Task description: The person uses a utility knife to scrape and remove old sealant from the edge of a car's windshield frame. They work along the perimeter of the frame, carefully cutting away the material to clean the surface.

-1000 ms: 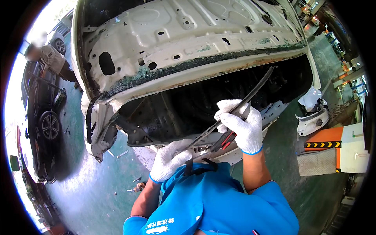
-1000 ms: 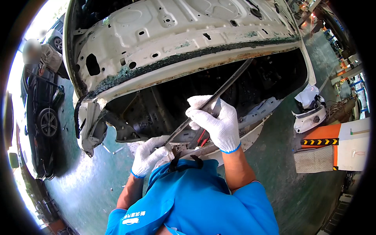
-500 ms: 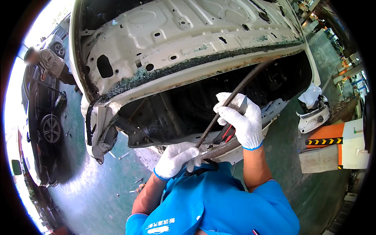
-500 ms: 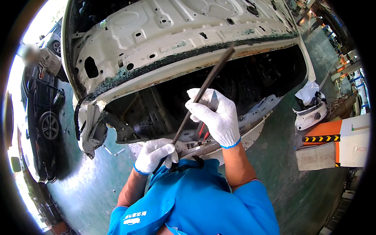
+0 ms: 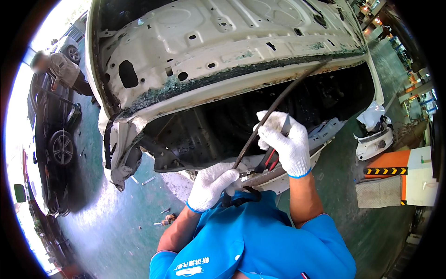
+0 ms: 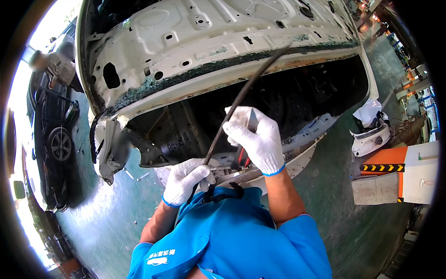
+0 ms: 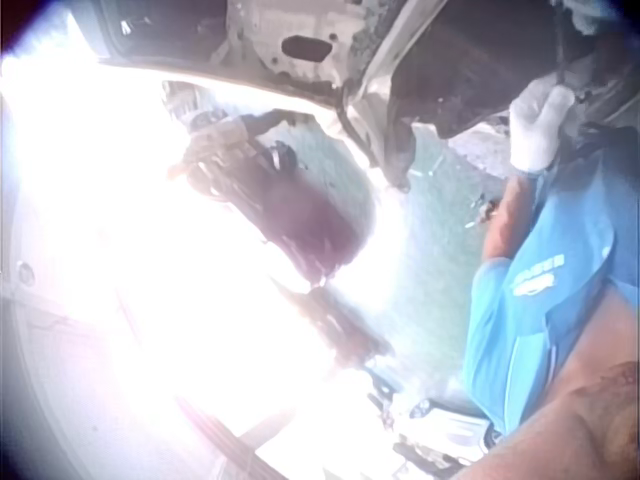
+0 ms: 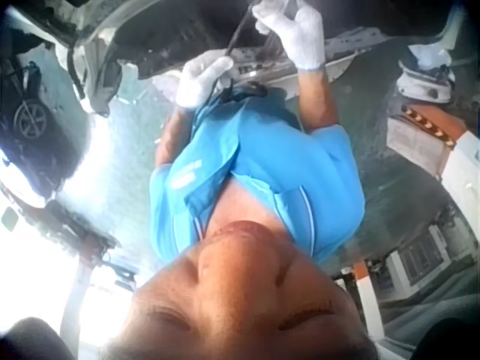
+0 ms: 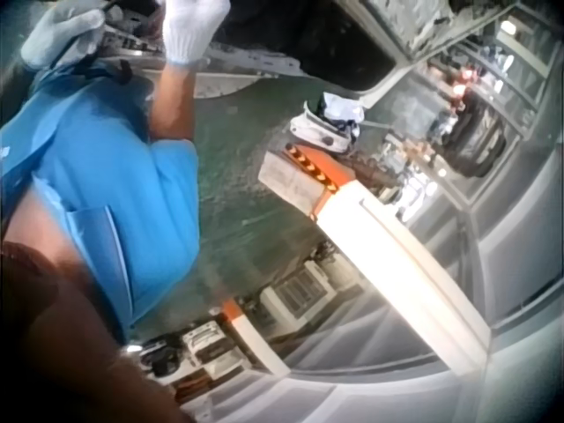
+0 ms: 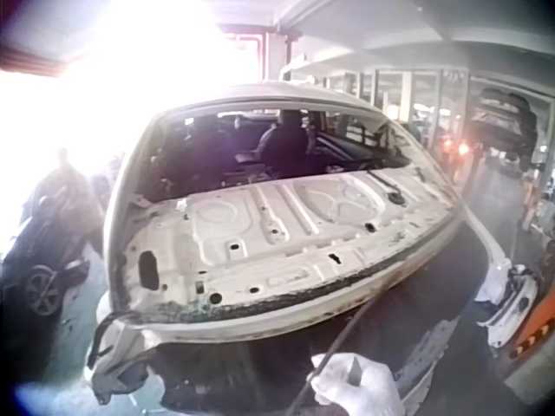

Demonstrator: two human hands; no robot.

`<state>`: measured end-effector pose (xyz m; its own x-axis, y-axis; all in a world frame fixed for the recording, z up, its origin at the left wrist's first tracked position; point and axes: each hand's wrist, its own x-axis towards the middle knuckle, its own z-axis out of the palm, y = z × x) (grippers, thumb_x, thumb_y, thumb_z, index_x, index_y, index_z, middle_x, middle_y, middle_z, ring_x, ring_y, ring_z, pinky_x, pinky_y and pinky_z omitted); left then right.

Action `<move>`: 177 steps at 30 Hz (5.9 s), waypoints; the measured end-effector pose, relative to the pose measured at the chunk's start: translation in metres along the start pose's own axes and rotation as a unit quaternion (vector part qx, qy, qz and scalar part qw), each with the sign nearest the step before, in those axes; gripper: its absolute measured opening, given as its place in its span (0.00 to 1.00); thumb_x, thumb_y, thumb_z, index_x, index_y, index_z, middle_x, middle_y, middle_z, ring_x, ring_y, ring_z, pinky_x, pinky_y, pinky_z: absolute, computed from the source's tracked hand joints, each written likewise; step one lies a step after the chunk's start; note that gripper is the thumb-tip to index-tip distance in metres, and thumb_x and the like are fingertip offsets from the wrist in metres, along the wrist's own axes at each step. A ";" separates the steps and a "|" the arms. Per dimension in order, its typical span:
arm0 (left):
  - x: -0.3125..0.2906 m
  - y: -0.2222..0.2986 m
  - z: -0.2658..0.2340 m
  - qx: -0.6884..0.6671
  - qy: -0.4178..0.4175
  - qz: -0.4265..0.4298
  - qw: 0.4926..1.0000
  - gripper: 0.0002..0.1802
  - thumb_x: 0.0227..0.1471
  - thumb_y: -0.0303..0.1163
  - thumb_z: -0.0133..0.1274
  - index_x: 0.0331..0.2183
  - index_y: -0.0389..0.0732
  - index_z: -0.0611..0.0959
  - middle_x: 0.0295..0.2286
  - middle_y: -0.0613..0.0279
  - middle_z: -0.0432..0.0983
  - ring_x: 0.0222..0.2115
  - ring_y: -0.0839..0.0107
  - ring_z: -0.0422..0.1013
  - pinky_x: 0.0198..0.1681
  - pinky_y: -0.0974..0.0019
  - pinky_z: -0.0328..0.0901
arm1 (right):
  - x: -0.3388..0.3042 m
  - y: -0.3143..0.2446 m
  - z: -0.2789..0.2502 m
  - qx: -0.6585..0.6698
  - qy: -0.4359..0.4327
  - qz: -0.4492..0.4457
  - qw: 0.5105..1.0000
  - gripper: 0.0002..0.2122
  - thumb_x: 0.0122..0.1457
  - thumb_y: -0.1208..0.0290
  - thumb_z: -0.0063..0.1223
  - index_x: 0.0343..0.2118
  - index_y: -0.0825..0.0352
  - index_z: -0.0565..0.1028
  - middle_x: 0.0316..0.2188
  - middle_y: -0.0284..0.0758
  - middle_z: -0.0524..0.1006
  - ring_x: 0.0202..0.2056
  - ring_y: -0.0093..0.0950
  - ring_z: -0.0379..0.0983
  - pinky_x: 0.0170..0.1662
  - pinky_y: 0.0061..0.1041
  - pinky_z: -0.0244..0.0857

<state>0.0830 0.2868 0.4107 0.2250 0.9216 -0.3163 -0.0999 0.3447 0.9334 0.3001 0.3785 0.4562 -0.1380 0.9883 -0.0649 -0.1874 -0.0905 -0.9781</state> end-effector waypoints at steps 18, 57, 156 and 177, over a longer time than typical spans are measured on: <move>0.005 -0.009 0.010 0.272 0.134 0.196 0.933 0.17 0.59 0.28 0.61 0.48 0.31 0.85 0.34 0.46 0.85 0.31 0.57 0.84 0.35 0.64 0.76 | -0.009 0.022 0.021 -0.251 -0.100 -0.035 0.962 0.10 0.60 0.70 0.65 0.37 0.73 0.85 0.27 0.39 0.85 0.30 0.21 0.81 0.34 0.22 0.73; 0.027 0.060 0.019 0.428 0.110 0.375 0.815 0.19 0.46 0.31 0.69 0.42 0.40 0.88 0.24 0.56 0.80 0.28 0.54 0.79 0.38 0.56 0.73 | -0.006 0.004 -0.013 -0.056 -0.161 -0.005 0.985 0.12 0.61 0.75 0.67 0.46 0.73 0.84 0.33 0.37 0.87 0.33 0.20 0.81 0.38 0.20 0.75; -0.063 0.094 -0.141 0.504 0.537 0.216 0.642 0.31 0.49 0.31 0.69 0.55 0.37 0.80 0.51 0.44 0.79 0.51 0.48 0.76 0.56 0.53 0.70 | -0.036 0.102 -0.024 0.063 -0.186 0.346 0.918 0.23 0.62 0.74 0.60 0.58 0.78 0.70 0.34 0.45 0.82 0.34 0.32 0.80 0.43 0.32 0.76; -0.086 0.089 -0.242 0.432 0.367 0.277 0.776 0.23 0.54 0.19 0.62 0.53 0.38 0.85 0.45 0.55 0.83 0.44 0.67 0.78 0.49 0.66 0.72 | -0.098 0.103 0.043 0.042 -0.065 0.299 0.951 0.24 0.62 0.72 0.57 0.58 0.78 0.69 0.33 0.44 0.81 0.32 0.31 0.79 0.39 0.32 0.77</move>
<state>-0.1802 0.2814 0.4795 -0.2651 0.8476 0.4597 0.7742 -0.0970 0.6254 0.2526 0.2672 0.3700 -0.3624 0.7343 -0.5740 -0.1143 -0.6462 -0.7546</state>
